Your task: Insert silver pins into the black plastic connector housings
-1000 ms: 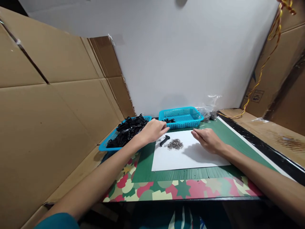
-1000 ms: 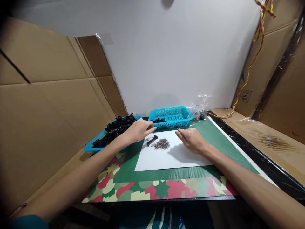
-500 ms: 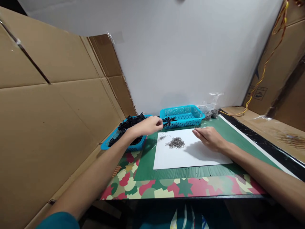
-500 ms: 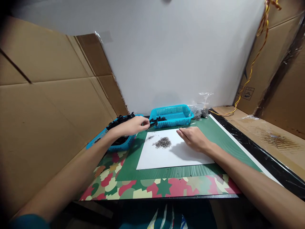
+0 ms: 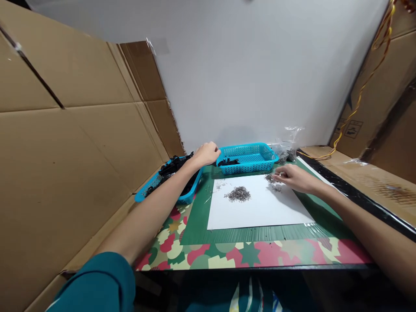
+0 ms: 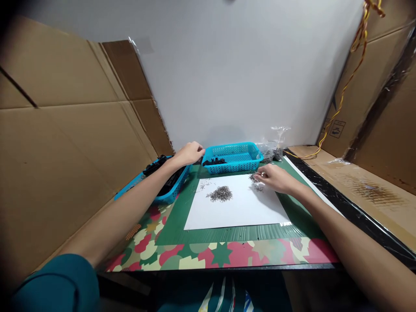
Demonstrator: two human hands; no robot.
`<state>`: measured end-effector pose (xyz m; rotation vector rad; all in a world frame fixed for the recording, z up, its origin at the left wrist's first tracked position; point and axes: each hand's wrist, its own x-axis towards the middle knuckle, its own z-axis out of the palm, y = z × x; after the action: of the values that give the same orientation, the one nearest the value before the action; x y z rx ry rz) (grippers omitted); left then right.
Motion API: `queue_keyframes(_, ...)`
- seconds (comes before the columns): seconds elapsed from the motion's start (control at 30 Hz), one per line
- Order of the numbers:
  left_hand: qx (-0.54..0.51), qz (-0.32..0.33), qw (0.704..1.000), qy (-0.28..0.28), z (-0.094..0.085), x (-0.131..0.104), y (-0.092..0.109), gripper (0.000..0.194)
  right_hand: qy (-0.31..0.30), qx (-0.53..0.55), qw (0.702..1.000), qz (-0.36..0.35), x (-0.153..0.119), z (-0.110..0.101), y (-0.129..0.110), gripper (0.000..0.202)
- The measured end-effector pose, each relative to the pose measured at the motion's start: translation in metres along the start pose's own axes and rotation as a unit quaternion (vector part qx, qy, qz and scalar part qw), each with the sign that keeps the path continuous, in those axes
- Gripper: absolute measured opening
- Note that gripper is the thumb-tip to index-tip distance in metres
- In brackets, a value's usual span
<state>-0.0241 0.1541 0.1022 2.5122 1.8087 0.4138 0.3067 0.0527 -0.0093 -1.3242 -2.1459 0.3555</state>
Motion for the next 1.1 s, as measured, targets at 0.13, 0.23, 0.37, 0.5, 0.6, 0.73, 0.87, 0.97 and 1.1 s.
queue_keyframes(0.13,0.003,-0.006,1.0,0.01,-0.021,-0.023,-0.024,0.034,-0.075,0.047,0.996,0.005,-0.002,-0.01,0.006,0.028)
queue_keyframes(0.23,0.008,-0.018,1.0,-0.005,-0.042,-0.041,-0.055,0.035,-0.114,0.04,0.992,0.029,-0.003,-0.014,0.008,0.024)
queue_keyframes(0.37,-0.016,-0.041,0.986,-0.161,-0.068,-0.065,-0.096,0.044,-0.146,0.025,0.987,0.06,-0.002,-0.014,0.009,0.024)
queue_keyframes(0.5,-0.028,-0.012,0.986,-0.162,-0.085,-0.086,-0.117,0.049,-0.146,0.009,0.987,0.072,-0.001,-0.011,0.009,0.025)
queue_keyframes(0.6,-0.023,0.006,0.987,-0.16,-0.086,-0.095,-0.119,0.046,-0.152,0.006,0.985,0.077,-0.001,-0.009,0.01,0.026)
queue_keyframes(0.73,0.033,-0.02,0.985,-0.17,-0.074,-0.098,-0.114,0.04,-0.157,0.004,0.985,0.074,-0.003,-0.008,0.012,0.025)
queue_keyframes(0.87,0.147,-0.119,0.971,-0.146,-0.062,-0.099,-0.107,0.034,-0.141,0.015,0.988,0.068,-0.005,-0.006,0.011,0.017)
queue_keyframes(0.97,0.176,-0.138,0.966,-0.126,-0.058,-0.101,-0.107,0.032,-0.1,0.038,0.992,0.062,-0.004,-0.006,0.01,0.011)
queue_keyframes(1.1,0.137,-0.117,0.976,-0.123,-0.053,-0.097,-0.111,0.032,-0.038,0.061,0.995,0.071,-0.002,-0.009,0.01,0.018)
